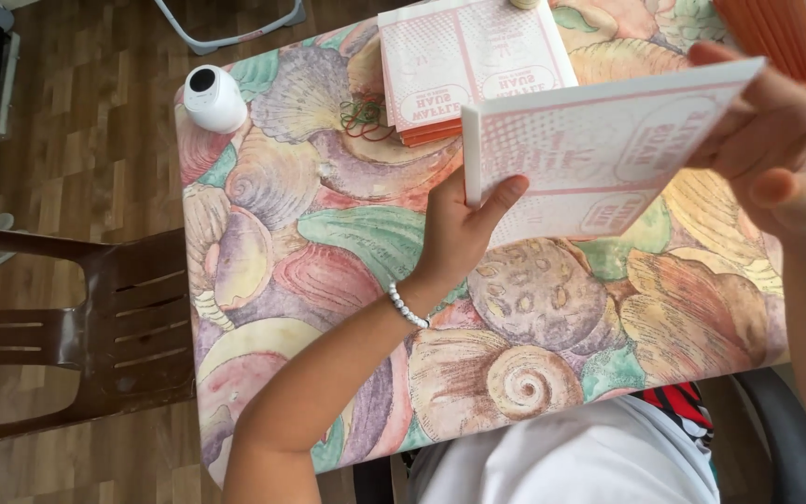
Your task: Folding printed paper bags and stacking them neatly on a table.
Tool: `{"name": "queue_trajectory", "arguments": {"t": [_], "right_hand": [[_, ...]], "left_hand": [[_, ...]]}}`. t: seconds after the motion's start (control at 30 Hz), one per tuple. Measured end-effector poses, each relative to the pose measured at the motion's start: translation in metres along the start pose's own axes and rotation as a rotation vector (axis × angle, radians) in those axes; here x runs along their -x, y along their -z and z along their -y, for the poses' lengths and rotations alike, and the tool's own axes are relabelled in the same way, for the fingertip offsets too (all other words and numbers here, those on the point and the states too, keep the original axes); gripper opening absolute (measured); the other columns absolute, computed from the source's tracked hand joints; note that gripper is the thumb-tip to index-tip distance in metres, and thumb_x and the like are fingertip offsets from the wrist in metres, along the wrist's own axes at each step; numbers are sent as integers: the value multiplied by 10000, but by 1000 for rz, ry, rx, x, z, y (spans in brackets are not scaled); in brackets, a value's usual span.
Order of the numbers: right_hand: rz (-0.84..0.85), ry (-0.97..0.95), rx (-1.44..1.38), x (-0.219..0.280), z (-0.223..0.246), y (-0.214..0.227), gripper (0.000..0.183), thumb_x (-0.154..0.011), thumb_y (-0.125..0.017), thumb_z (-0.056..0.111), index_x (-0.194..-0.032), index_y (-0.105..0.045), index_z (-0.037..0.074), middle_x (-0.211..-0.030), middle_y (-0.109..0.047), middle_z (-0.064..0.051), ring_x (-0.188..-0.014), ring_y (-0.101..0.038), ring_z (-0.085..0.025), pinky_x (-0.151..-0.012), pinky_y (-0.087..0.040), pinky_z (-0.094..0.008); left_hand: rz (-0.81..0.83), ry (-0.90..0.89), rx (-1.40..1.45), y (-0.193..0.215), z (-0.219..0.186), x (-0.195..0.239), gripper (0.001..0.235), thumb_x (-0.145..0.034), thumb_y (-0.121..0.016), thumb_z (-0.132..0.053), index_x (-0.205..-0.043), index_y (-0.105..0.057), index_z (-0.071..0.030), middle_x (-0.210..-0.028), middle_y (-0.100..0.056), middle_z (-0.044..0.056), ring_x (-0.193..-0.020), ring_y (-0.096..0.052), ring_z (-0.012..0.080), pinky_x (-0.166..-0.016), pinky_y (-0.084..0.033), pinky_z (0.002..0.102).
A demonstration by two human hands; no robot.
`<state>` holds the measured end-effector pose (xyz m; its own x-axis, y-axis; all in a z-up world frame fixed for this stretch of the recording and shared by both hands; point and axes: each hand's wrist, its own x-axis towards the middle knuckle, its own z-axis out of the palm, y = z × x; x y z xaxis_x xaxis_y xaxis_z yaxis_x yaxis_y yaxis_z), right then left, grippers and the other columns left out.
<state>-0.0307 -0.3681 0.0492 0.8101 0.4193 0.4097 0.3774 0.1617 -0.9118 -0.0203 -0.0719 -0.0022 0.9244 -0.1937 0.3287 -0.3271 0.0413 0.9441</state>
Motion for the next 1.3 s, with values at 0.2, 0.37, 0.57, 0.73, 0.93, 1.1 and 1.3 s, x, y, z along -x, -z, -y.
{"name": "queue_trajectory", "arguments": {"t": [0.2, 0.37, 0.57, 0.73, 0.93, 1.1, 1.3], "right_hand": [[-128, 323, 909, -15, 29, -23, 622, -1116, -693, 48, -1631, -415, -164, -1534, -513, -383, -1377, -567, -491, -1250, -492, -566], [-12, 539, 1246, -66, 66, -91, 529, -1133, -787, 227, -1348, -755, -255, -1401, -708, -419, -1247, -677, -542, -1121, -507, -601], [106, 417, 1332, -94, 65, -125, 231, -1165, -740, 186, -1214, -730, -40, -894, -620, -133, -838, -619, -356, -729, -485, -453], [143, 207, 1313, -101, 68, -116, 66, -1090, -706, 89, -1077, -769, 73, -1003, -747, -82, -810, -687, -317, -658, -499, -444], [198, -458, 991, -129, 13, -95, 98, -937, -743, 221, -994, -814, 183, -836, -769, 49, -704, -598, -114, -711, -458, -285], [292, -420, 860, -115, -85, -95, 149, -889, -760, 200, -984, -811, 98, -907, -750, -79, -754, -683, -229, -682, -516, -380], [229, -350, 850, -99, -124, -106, 173, -878, -787, 140, -1039, -821, 88, -905, -750, -88, -766, -712, -238, -664, -568, -375]], "left_hand": [[-92, 40, 70, -4, 13, 10, 306, -962, -646, -428, -880, -626, -134, -741, -574, -65, -723, -510, 64, -655, -423, 235], [-77, 55, 59, -5, 13, 10, 349, -954, -646, -446, -991, -690, -102, -830, -691, -8, -798, -633, 100, -722, -511, 249], [-52, 40, 0, -5, -6, 18, 370, -954, -614, -477, -844, -633, -124, -616, -458, -66, -584, -402, 58, -536, -300, 237], [96, 71, 49, -4, -39, 37, 369, -943, -616, -449, -725, -469, -190, -590, -421, -81, -545, -360, 43, -487, -238, 225], [-59, -243, -320, 43, -24, 36, 364, -1014, -540, -473, -998, -647, -126, -598, -550, -48, -508, -543, 63, -480, -442, 218], [14, -409, -779, 54, 9, 37, 259, -1015, -569, -341, -1024, -666, -101, -772, -620, 29, -614, -613, 204, -536, -454, 356], [193, -404, -1225, 43, 29, 52, 471, -881, -691, -372, -1147, -670, 16, -876, -559, 84, -762, -598, 271, -659, -443, 427]]}}
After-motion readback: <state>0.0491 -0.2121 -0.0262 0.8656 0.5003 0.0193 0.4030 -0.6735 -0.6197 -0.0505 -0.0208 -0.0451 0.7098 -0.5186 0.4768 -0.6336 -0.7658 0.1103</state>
